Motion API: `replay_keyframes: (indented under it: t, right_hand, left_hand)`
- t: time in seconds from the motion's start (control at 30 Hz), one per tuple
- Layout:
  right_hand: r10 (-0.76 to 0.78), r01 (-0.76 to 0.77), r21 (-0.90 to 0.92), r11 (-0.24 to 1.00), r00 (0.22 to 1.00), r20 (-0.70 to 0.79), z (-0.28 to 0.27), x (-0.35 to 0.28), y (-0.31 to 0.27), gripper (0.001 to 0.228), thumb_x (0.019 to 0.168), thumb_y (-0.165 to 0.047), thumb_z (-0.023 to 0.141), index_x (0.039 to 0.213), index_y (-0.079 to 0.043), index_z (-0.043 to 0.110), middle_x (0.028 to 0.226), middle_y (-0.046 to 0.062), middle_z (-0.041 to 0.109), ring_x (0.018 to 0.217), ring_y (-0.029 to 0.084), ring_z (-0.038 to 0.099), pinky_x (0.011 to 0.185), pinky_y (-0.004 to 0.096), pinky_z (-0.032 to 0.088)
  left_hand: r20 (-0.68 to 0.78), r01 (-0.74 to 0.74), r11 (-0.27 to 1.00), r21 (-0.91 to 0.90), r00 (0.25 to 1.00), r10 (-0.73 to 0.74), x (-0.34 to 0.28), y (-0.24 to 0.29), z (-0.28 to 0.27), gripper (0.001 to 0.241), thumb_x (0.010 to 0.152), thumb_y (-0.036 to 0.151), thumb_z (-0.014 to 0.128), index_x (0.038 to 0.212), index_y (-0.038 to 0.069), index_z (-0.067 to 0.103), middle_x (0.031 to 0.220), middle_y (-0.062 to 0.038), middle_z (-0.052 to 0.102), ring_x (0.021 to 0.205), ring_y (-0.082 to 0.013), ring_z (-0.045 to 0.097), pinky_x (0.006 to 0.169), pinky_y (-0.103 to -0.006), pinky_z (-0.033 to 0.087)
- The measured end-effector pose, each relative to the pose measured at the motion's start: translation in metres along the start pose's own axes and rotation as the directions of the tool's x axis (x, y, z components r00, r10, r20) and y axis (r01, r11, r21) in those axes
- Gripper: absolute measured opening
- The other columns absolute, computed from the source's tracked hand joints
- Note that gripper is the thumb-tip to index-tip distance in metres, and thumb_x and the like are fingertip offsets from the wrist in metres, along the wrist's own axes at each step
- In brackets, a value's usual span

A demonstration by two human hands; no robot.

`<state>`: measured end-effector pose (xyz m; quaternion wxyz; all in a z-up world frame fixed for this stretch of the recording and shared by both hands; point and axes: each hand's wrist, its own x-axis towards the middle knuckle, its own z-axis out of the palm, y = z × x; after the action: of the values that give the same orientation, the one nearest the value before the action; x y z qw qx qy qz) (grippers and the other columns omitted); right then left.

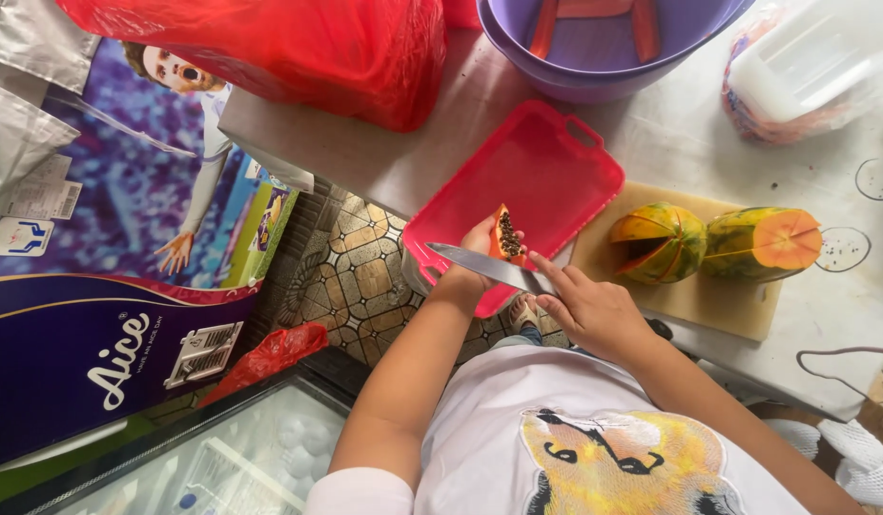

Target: Cutting and peeling a papaya on a cutting board using a knife

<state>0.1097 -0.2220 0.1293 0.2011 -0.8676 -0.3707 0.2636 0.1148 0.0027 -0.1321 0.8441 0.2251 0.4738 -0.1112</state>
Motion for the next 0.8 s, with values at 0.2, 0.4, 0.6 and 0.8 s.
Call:
replay_keyframes:
  t: [0.2,0.4,0.6,0.8]
  right_hand:
    - [0.030,-0.032,-0.103,0.994,0.999,-0.020,0.003,0.000,-0.002,0.063,0.097,-0.060,0.035,0.159,-0.047,0.029,0.096,0.007,0.058,0.075,0.050,0.070,0.072,0.056,0.058]
    - [0.071,-0.069,-0.060,0.996,0.997,0.032,-0.006,0.002,-0.012,0.058,0.099,-0.060,0.032,0.156,-0.050,0.033,0.099,0.008,0.060,0.081,0.050,0.070,0.076,0.055,0.058]
    - [0.117,-0.116,-0.020,0.993,0.991,0.067,0.003,0.009,-0.008,0.056,0.099,-0.061,0.033,0.154,-0.053,0.035,0.100,0.007,0.061,0.084,0.049,0.070,0.079,0.054,0.056]
    - [0.167,-0.172,0.033,0.985,0.979,0.114,0.002,0.021,-0.004,0.053,0.098,-0.063,0.033,0.150,-0.054,0.041,0.102,0.008,0.065,0.091,0.047,0.070,0.084,0.054,0.055]
  left_hand:
    - [-0.011,-0.117,0.989,0.090,0.993,0.119,-0.054,0.008,0.016,0.042,0.107,0.026,0.044,0.147,0.017,0.049,0.123,-0.021,0.065,0.090,-0.0385,0.073,0.078,-0.0549,0.064]
    - [0.004,-0.177,0.980,0.091,0.984,0.177,-0.079,0.022,0.026,0.048,0.108,0.026,0.042,0.155,0.015,0.040,0.130,-0.022,0.059,0.094,-0.0377,0.071,0.080,-0.0583,0.063]
    - [0.044,-0.177,0.974,0.140,0.984,0.172,-0.085,0.029,0.033,0.047,0.109,0.035,0.039,0.154,0.023,0.040,0.095,-0.020,0.067,0.076,-0.0378,0.069,0.069,-0.0545,0.064]
    - [0.011,-0.092,0.996,-0.005,0.996,0.092,-0.044,0.010,0.021,0.045,0.105,0.033,0.050,0.149,0.025,0.048,0.101,-0.023,0.069,0.081,-0.0378,0.071,0.070,-0.0571,0.063]
